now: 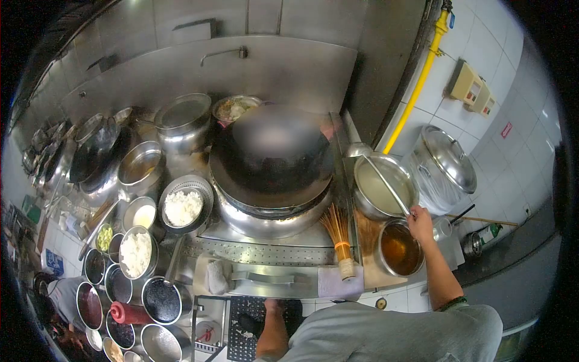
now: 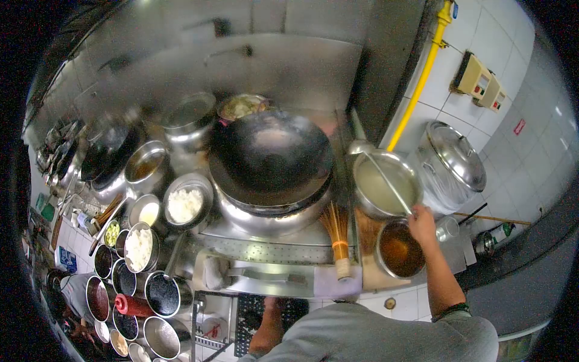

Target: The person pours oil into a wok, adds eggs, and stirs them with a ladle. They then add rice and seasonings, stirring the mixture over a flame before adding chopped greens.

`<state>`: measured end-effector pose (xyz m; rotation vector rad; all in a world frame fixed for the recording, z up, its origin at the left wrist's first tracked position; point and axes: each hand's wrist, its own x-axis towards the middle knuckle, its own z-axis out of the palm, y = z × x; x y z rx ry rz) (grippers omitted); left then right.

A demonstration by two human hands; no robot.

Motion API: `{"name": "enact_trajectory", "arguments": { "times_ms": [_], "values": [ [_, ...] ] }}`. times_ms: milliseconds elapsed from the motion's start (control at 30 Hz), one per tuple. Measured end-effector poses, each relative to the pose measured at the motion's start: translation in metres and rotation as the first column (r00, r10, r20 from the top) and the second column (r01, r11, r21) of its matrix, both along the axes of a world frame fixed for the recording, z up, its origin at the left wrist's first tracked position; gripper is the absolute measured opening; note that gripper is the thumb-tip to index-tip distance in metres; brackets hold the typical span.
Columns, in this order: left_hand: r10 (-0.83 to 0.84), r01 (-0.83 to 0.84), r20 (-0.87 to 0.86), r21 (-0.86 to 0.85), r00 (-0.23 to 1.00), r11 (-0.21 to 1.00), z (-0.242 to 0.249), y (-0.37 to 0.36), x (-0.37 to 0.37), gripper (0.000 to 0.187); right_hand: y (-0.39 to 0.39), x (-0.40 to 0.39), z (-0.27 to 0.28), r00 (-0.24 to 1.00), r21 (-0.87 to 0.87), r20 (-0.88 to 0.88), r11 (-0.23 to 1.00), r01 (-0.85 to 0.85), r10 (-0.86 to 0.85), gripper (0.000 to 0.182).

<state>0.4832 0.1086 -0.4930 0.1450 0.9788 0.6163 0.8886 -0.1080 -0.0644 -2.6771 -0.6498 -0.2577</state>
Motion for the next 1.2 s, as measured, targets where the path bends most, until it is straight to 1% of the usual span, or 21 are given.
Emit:
{"name": "enact_trajectory", "arguments": {
  "times_ms": [167,267,333,433,533,633,667,700,733,767,800,833,900,933,967,1033,1067,1100,1133,1167,1200],
  "values": [
    [0.026,-0.029,0.067,0.051,0.997,0.998,0.001,-0.003,0.001,0.029,0.003,-0.001,0.003,1.000,-0.003,-0.007,1.000,-0.001,0.001,0.032],
    [-0.023,0.021,-0.052,-0.034,0.998,0.999,0.006,0.000,0.000,0.050,0.002,0.002,0.000,1.000,-0.017,-0.001,1.000,-0.017,0.017,0.032],
    [-0.028,0.025,-0.073,-0.045,0.997,0.999,0.007,0.002,-0.003,0.047,0.002,0.002,-0.001,1.000,-0.011,-0.011,1.000,-0.028,0.028,0.032],
    [-0.053,0.049,-0.068,-0.052,0.996,0.997,0.008,0.006,-0.006,0.042,0.003,-0.005,0.005,0.999,-0.075,0.019,0.996,-0.042,0.043,0.031],
    [-0.109,0.105,-0.078,-0.059,0.991,0.993,0.009,0.006,-0.012,0.038,-0.005,0.012,-0.011,0.998,-0.126,0.012,0.990,-0.065,0.067,0.030],
    [-0.251,0.247,-0.146,-0.043,0.957,0.968,0.011,0.006,-0.032,0.034,-0.004,0.028,-0.022,0.985,-0.164,0.122,0.981,-0.102,0.123,0.030],
    [-0.376,0.386,-0.225,0.001,0.899,0.922,0.008,0.008,-0.044,0.033,0.008,0.019,-0.017,0.987,-0.014,-0.110,0.993,-0.121,0.119,0.031],
    [-0.510,0.560,-0.336,0.064,0.792,0.826,0.007,0.010,-0.058,0.032,0.018,0.010,-0.008,0.930,0.129,-0.336,0.985,-0.112,0.150,0.032],
    [-0.632,0.796,-0.520,0.177,0.574,0.579,0.003,0.014,-0.075,0.031,0.034,-0.008,0.011,0.814,0.250,-0.545,0.966,-0.072,0.201,0.033],
    [-0.558,0.953,-0.774,0.277,0.299,0.125,-0.004,0.020,-0.097,0.030,0.053,-0.035,0.041,0.675,0.418,-0.645,0.905,-0.081,0.358,0.034],
    [-0.255,0.913,-0.953,0.243,0.162,-0.328,-0.003,0.022,-0.124,0.029,0.094,-0.070,0.075,0.464,0.568,-0.710,0.820,-0.068,0.530,0.035],
    [0.008,0.814,-0.981,0.155,0.193,-0.560,0.000,0.025,-0.144,0.028,0.122,-0.103,0.106,0.269,0.696,-0.695,0.718,0.018,0.667,0.036],
    [0.003,0.812,-0.934,0.309,0.358,-0.496,0.037,0.031,-0.167,0.026,0.173,-0.151,0.138,0.155,0.799,-0.599,0.598,0.062,0.785,0.046],
    [-0.058,0.845,-0.912,0.399,0.407,-0.356,0.083,0.029,-0.177,0.028,0.201,-0.165,0.143,0.035,0.817,-0.576,0.576,0.014,0.816,0.050],
    [-0.091,0.901,-0.955,0.297,0.283,-0.317,0.124,0.029,-0.180,0.027,0.229,-0.177,0.147,-0.082,0.836,-0.549,0.548,-0.030,0.832,0.054],
    [-0.178,0.963,-0.984,0.076,0.029,-0.257,0.210,0.033,-0.178,0.027,0.296,-0.201,0.131,-0.189,0.839,-0.542,0.514,-0.180,0.819,0.057],
    [-0.224,0.993,-0.971,0.103,0.086,-0.065,0.257,0.030,-0.176,0.026,0.332,-0.218,0.123,-0.167,0.808,-0.573,0.520,-0.275,0.802,0.059],
    [-0.246,0.981,-0.954,0.140,0.170,0.137,0.304,0.028,-0.174,0.029,0.366,-0.237,0.115,-0.138,0.767,-0.603,0.524,-0.370,0.786,0.060],
    [-0.258,0.938,-0.922,0.220,0.290,0.268,0.323,0.023,-0.176,0.032,0.395,-0.260,0.112,-0.073,0.726,-0.624,0.543,-0.422,0.778,0.062],
    [-0.253,0.871,-0.877,0.292,0.409,0.396,0.343,0.018,-0.180,0.035,0.421,-0.280,0.108,-0.004,0.678,-0.641,0.564,-0.471,0.768,0.063],
    [-0.215,0.860,-0.876,0.328,0.433,0.392,0.362,0.017,-0.183,0.036,0.448,-0.290,0.099,0.013,0.644,-0.647,0.555,-0.526,0.763,0.063]
  ]
}}
